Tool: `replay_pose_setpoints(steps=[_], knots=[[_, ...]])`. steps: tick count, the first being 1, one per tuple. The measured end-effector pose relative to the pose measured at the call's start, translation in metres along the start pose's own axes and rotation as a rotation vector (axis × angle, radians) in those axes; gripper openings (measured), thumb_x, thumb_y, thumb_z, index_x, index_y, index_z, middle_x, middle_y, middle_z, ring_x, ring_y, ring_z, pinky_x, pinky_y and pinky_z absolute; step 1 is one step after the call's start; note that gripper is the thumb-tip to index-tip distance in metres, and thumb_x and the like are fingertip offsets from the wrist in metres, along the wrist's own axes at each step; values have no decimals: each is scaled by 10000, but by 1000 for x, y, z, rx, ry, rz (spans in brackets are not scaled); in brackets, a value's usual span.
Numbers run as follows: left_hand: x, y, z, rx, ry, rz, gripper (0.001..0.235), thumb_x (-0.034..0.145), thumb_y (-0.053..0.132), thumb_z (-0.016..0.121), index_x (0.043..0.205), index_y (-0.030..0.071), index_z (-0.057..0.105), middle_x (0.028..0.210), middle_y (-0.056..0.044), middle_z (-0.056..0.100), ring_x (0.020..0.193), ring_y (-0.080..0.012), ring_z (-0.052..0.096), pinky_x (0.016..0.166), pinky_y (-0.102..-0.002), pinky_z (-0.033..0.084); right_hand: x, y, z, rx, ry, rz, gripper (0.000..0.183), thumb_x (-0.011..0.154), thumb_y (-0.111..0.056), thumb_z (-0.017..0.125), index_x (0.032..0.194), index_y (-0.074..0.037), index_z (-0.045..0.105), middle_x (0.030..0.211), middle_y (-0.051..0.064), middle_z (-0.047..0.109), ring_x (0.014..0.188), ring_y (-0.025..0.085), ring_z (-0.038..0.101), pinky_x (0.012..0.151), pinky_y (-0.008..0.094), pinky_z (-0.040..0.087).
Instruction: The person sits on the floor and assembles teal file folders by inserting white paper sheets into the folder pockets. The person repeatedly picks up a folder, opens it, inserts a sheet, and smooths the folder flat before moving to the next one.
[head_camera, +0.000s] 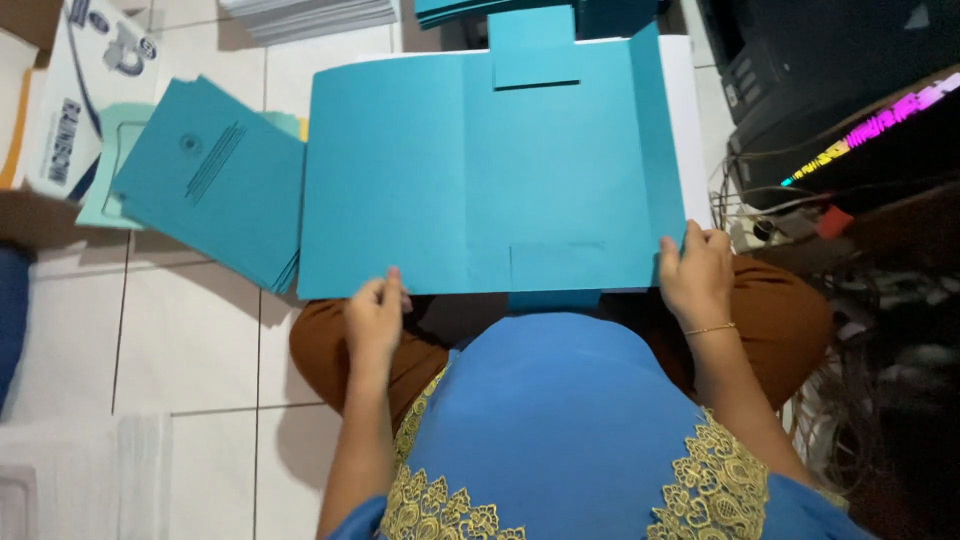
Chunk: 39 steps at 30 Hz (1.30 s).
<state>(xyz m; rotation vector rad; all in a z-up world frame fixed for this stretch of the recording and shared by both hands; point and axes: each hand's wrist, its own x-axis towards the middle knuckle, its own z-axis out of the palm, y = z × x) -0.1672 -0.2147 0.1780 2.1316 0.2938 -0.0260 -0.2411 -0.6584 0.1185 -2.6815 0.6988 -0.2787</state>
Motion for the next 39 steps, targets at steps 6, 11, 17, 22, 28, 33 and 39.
replay_pose_setpoints(steps=[6, 11, 17, 22, 28, 33, 39], knots=[[116, -50, -44, 361, 458, 384, 443, 981, 422, 743, 1140, 32, 605, 1021, -209, 677, 1019, -404, 665, 888, -529, 523, 4, -6, 4, -68, 31, -35, 442, 1077, -300, 547, 1376, 3, 667, 1210, 238, 579, 1129, 468, 616, 898, 552, 514], [181, -86, -51, 336, 78, 48, 980, 953, 638, 693, 1444, -150, 380, 1369, -442, 508, 1333, -541, 493, 1130, -607, 390, 7, -11, -2, -4, 72, -33, 342, 1047, -230, 598, 1283, 7, 667, 1165, 239, 568, 1122, 482, 588, 926, 562, 478], [218, -125, -40, 243, 83, 65, 529, 920, 412, 739, 1294, 42, 680, 1162, -224, 710, 1193, -400, 629, 988, -539, 500, 17, -5, -8, 372, 12, 98, 240, 1032, -213, 603, 1235, -86, 588, 1014, 143, 683, 1025, 378, 666, 866, 515, 496], [173, -49, -40, -13, -17, 36, 417, 940, 219, 704, 1322, 62, 646, 1076, -158, 743, 1005, -303, 726, 836, -483, 588, 25, 28, -7, 359, 176, 97, 183, 985, -118, 658, 1149, -39, 645, 954, 204, 702, 961, 414, 679, 793, 506, 508], [182, -56, -28, -112, -132, -77, 494, 959, 274, 731, 1378, 76, 558, 1046, -199, 728, 944, -338, 721, 768, -543, 589, 37, 49, 1, 416, 193, 138, 195, 963, -114, 681, 1151, -65, 663, 984, 169, 716, 946, 360, 704, 752, 464, 540], [169, -69, -23, -129, -134, -113, 515, 917, 273, 789, 1342, 75, 578, 1069, -190, 729, 952, -339, 719, 774, -549, 583, 45, 60, 5, 379, 203, 123, 199, 950, -119, 711, 1141, -69, 693, 963, 155, 722, 928, 336, 718, 745, 432, 553], [158, -70, -28, 175, -6, -78, 605, 871, 361, 806, 1367, 100, 578, 1109, -173, 733, 1077, -383, 690, 909, -567, 536, 48, 62, 3, 370, 163, 124, 200, 920, -138, 744, 1109, -76, 727, 913, 140, 725, 880, 321, 715, 732, 430, 543]])
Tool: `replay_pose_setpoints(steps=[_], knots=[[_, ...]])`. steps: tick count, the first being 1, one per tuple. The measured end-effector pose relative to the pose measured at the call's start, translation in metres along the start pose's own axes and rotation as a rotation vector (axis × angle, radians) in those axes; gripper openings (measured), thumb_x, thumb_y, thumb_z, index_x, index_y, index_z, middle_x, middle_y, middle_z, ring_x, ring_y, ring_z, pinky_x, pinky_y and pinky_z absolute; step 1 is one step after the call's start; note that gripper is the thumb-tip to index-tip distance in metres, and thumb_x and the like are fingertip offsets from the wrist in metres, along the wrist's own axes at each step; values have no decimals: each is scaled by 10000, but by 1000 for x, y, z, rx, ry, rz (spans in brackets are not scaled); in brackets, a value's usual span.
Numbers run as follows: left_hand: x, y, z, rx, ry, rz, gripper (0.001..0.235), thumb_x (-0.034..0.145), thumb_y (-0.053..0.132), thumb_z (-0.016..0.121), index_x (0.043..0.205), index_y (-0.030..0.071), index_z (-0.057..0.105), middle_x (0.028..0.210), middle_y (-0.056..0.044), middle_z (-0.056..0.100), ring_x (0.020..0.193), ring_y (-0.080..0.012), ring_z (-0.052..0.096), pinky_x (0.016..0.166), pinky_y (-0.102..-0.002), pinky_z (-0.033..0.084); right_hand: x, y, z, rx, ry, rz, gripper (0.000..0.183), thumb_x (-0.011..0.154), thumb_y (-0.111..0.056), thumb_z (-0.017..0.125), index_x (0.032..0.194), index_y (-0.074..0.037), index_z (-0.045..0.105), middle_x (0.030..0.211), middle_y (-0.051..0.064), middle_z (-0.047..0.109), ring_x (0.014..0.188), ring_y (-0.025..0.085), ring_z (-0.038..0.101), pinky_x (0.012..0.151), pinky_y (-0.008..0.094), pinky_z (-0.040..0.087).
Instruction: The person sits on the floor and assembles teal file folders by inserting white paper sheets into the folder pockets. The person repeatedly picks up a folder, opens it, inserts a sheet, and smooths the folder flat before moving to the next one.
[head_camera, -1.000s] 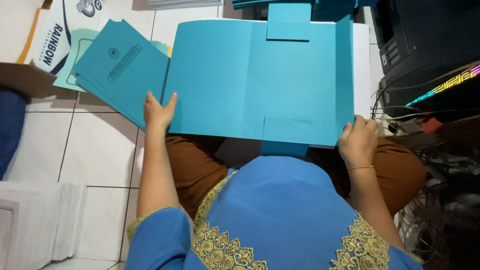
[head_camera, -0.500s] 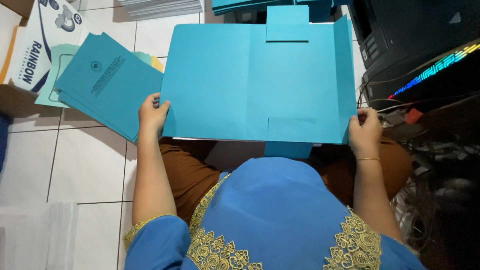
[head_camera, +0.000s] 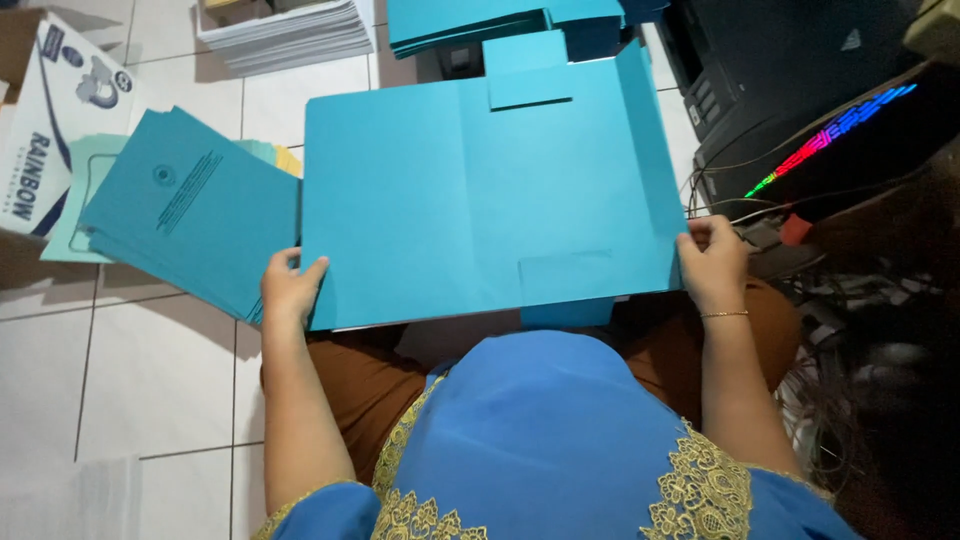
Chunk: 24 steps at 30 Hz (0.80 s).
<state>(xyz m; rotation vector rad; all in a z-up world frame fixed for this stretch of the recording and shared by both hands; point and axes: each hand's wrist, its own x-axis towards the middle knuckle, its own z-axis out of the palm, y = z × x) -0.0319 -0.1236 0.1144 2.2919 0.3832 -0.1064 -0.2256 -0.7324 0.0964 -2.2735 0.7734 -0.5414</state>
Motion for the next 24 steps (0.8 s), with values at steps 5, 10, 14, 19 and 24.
replay_pose_setpoints(steps=[5, 10, 14, 19, 24], knots=[[-59, 114, 20, 468, 387, 268, 900, 825, 395, 866, 1502, 31, 398, 1435, -240, 480, 1298, -497, 518, 1049, -698, 389, -10, -18, -3, -76, -39, 8, 145, 911, -202, 769, 1053, -170, 778, 852, 62, 731, 842, 250, 715, 725, 378, 538], [-71, 173, 104, 350, 132, 832, 914, 932, 473, 753, 1578, 7, 305, 1550, -276, 358, 1448, -518, 295, 1067, -815, 227, -9, -19, 2, -137, -47, 29, 171, 937, -151, 741, 1104, -119, 756, 938, 83, 739, 923, 269, 721, 820, 392, 553], [-63, 202, 146, 404, -31, 775, 882, 941, 492, 685, 1582, 6, 324, 1616, -251, 318, 1503, -518, 222, 1102, -813, 185, -10, -28, -5, -163, -50, 17, 173, 954, -130, 722, 1118, -85, 753, 957, 131, 736, 974, 325, 715, 859, 436, 545], [-57, 207, 172, 522, -174, 662, 876, 989, 610, 441, 1607, 16, 258, 1691, -226, 177, 1565, -452, 94, 1159, -751, 112, -23, -65, -6, -483, 68, -375, 530, 811, 12, 717, 1335, -33, 649, 1251, 216, 622, 1096, 440, 638, 917, 535, 530], [-62, 216, 162, 570, -200, 653, 867, 1003, 606, 380, 1610, 2, 248, 1697, -234, 170, 1571, -441, 90, 1182, -711, 97, -1, -124, 30, -582, -238, -384, 608, 1033, -383, 509, 1509, -7, 472, 1585, 278, 412, 1500, 485, 299, 1145, 682, 235]])
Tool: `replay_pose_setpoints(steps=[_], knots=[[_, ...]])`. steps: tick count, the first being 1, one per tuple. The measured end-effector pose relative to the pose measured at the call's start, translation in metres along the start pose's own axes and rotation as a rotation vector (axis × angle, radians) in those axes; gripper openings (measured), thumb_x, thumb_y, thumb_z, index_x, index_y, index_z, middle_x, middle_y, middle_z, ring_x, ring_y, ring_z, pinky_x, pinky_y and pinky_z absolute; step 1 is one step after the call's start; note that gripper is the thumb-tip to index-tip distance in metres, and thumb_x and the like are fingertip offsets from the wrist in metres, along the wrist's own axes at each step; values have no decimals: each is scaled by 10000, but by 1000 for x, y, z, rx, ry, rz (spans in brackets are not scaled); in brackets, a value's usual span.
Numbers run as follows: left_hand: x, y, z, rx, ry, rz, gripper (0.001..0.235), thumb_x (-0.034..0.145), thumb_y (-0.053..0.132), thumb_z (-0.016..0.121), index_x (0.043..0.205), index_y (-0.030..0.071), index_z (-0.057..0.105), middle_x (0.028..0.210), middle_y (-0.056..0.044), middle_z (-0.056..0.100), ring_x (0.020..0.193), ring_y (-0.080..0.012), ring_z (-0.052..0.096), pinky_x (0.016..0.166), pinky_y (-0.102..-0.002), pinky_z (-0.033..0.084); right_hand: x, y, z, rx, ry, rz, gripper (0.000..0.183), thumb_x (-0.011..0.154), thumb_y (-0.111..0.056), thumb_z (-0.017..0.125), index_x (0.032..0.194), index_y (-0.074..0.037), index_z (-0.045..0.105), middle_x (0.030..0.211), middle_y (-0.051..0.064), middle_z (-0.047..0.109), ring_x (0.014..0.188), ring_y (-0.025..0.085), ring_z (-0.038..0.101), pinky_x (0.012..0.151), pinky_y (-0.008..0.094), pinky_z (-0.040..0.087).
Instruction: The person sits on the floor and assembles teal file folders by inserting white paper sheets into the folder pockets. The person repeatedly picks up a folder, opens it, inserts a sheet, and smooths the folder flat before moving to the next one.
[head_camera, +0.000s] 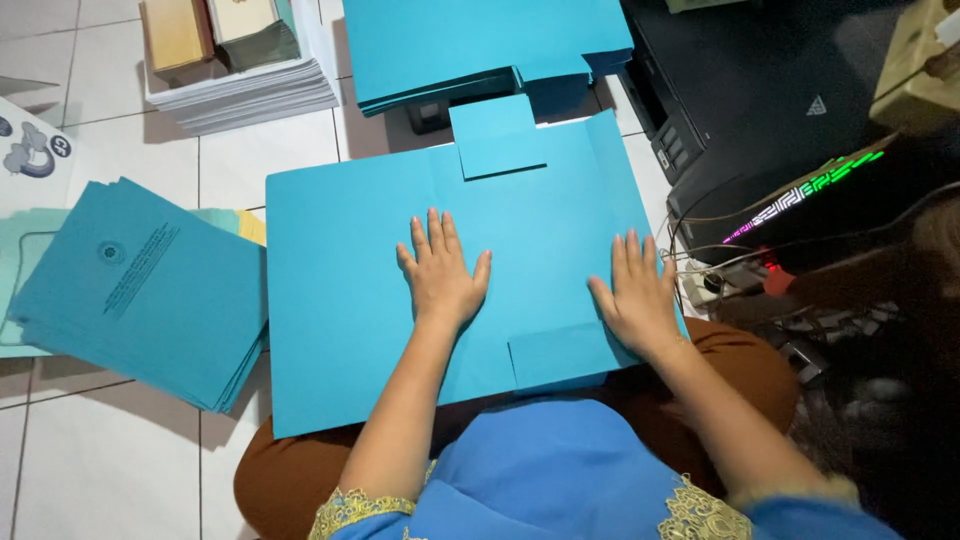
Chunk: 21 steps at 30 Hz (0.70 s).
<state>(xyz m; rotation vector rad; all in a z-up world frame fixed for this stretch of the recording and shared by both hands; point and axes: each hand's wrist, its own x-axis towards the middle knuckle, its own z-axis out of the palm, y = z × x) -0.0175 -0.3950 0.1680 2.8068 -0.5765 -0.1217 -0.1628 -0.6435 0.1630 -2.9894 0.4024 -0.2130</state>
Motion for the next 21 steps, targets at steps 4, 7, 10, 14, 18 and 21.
replay_pose_setpoints(steps=[4, 7, 10, 14, 18, 21], knots=[[-1, 2, -5, 10, -52, -20, 867, 1008, 613, 341, 1625, 17, 211, 1710, -218, 136, 1580, -420, 58, 1191, -697, 72, 111, -12, 13, 100, -42, -16, 773, 1074, -499, 446, 1554, 99, 347, 1613, 352, 317, 1520, 499, 242, 1166, 737, 141], [-4, 7, -18, -4, -76, -39, 871, 1011, 607, 329, 1627, 4, 204, 1711, -220, 137, 1584, -405, 60, 1191, -682, 73, 215, 1, 54, 30, -86, 83, 852, 1084, -645, 256, 1615, 21, 246, 1698, 235, 171, 1577, 374, 133, 1231, 638, 49], [1, 8, -11, 5, -71, -78, 899, 1001, 640, 313, 1625, 4, 193, 1708, -219, 146, 1589, -379, 74, 1204, -663, 82, 254, 12, 85, 42, -68, 175, 864, 1071, -670, 231, 1612, 3, 249, 1697, 219, 180, 1581, 350, 102, 1238, 627, 45], [1, 7, -6, -13, -65, -94, 921, 1001, 656, 310, 1624, -10, 182, 1710, -231, 118, 1592, -372, 55, 1213, -654, 69, 164, -10, 38, 122, -39, 192, 834, 1079, -595, 341, 1596, 56, 277, 1676, 278, 191, 1570, 397, 120, 1230, 641, 73], [0, 6, -7, -41, -59, -106, 930, 996, 653, 329, 1621, -20, 175, 1705, -245, 118, 1593, -370, 50, 1218, -648, 60, 17, -16, -4, 107, -65, 182, 801, 1055, -490, 420, 1568, 112, 292, 1623, 360, 263, 1541, 474, 187, 1193, 667, 143], [1, 7, -9, -50, -60, -102, 929, 997, 644, 339, 1617, -30, 180, 1702, -254, 119, 1593, -373, 47, 1218, -647, 52, -56, -2, -3, 75, -110, 174, 791, 1050, -453, 413, 1582, 102, 230, 1630, 376, 213, 1539, 495, 147, 1177, 674, 139]])
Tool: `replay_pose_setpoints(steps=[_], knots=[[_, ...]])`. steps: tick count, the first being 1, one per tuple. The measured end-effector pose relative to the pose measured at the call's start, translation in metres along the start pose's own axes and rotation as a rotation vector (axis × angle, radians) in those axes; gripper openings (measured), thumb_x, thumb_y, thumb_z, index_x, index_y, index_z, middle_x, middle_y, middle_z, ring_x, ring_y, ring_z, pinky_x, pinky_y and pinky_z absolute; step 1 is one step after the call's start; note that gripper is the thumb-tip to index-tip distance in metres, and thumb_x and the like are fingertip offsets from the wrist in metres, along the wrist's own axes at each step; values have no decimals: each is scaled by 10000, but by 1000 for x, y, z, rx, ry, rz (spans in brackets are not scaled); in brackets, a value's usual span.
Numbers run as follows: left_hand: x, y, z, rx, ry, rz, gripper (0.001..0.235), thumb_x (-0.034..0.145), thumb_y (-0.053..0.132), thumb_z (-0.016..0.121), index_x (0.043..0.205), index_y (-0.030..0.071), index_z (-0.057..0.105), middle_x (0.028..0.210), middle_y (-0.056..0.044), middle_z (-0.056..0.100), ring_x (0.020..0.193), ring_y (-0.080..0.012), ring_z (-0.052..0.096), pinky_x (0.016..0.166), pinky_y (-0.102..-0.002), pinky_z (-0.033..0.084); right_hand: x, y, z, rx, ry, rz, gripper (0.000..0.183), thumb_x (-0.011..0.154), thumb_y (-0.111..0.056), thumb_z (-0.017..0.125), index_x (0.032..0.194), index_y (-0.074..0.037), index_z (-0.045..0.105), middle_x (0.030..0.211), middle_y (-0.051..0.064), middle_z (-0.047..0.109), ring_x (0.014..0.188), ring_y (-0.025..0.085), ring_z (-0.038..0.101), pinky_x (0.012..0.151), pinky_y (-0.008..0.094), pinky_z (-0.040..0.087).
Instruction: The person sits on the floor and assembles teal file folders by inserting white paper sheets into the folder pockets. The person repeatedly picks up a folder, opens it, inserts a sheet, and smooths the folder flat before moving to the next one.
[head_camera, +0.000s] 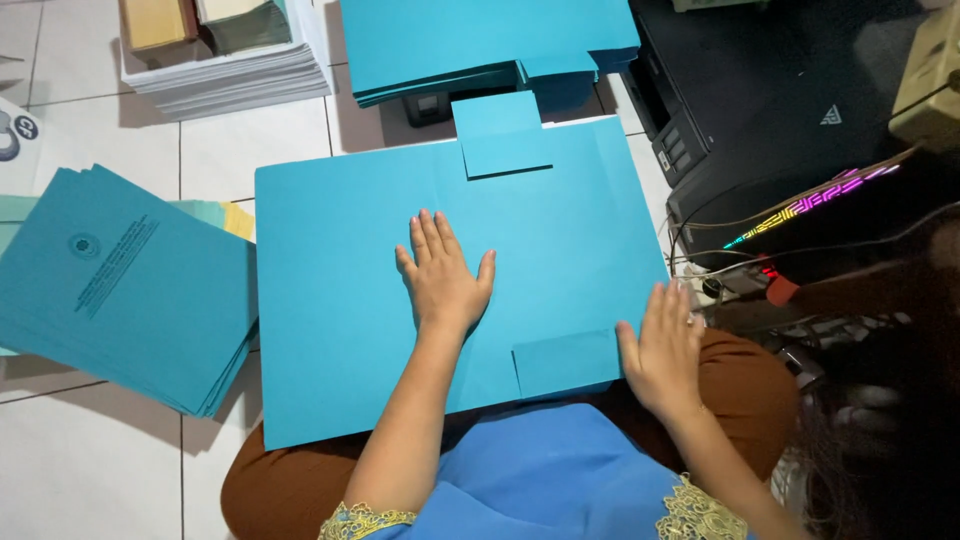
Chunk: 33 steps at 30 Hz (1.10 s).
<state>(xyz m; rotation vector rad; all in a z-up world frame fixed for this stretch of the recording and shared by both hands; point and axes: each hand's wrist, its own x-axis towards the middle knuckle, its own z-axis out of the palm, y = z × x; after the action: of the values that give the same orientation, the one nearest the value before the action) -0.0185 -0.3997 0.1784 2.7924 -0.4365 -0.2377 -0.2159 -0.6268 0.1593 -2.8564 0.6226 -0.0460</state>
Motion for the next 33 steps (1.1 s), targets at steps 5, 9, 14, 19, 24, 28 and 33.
replay_pose_setpoints(steps=[5, 9, 14, 19, 24, 28, 33], knots=[[0, -1, -1, 22, -3, 0, 933, 995, 642, 351, 1614, -37, 184, 1700, -261, 118, 1593, -377, 42, 1221, -648, 48, 46, -12, -8, 50, -102, 2, 871, 1039, -565, 363, 1594, 86, 199, 1652, 368, 128, 1548, 496, 82, 1197, 655, 94], [-2, -1, -2, 2, 9, 20, 936, 996, 634, 370, 1612, -47, 186, 1696, -271, 121, 1590, -389, 57, 1218, -654, 59, 178, -37, 2, 6, -6, -123, 858, 1055, -542, 415, 1577, 120, 259, 1630, 375, 214, 1541, 490, 151, 1202, 651, 157], [-2, 0, -3, -17, 34, 14, 939, 991, 631, 393, 1611, -47, 196, 1695, -270, 135, 1590, -385, 72, 1217, -649, 71, 287, -39, 42, -14, 19, 3, 860, 1080, -626, 256, 1622, 39, 203, 1692, 260, 114, 1580, 368, 62, 1245, 581, 69], [-1, 0, -2, -26, 38, 5, 945, 987, 645, 385, 1617, -32, 191, 1700, -256, 138, 1594, -372, 76, 1222, -645, 69, 192, -43, 8, 127, 44, -29, 848, 1069, -535, 405, 1586, 119, 255, 1655, 338, 181, 1560, 440, 122, 1221, 639, 89], [-6, 0, -5, -34, 19, 7, 944, 988, 639, 377, 1613, -41, 181, 1696, -268, 129, 1593, -383, 56, 1219, -654, 51, 23, -18, -10, 77, -1, -44, 789, 1057, -466, 396, 1579, 109, 250, 1636, 364, 216, 1542, 484, 156, 1187, 677, 146], [-5, 1, -5, -43, 18, 14, 941, 990, 628, 383, 1609, -53, 186, 1691, -282, 132, 1591, -392, 60, 1215, -661, 51, -11, 10, 14, 61, 12, -66, 785, 1051, -430, 399, 1589, 105, 198, 1636, 386, 176, 1531, 518, 133, 1174, 695, 121], [-4, -1, -1, -35, 27, 17, 940, 988, 629, 387, 1606, -50, 190, 1693, -279, 126, 1592, -387, 56, 1219, -660, 52, 107, -15, 13, 0, 71, -134, 814, 1039, -452, 468, 1544, 165, 305, 1591, 420, 268, 1508, 545, 203, 1148, 711, 213]])
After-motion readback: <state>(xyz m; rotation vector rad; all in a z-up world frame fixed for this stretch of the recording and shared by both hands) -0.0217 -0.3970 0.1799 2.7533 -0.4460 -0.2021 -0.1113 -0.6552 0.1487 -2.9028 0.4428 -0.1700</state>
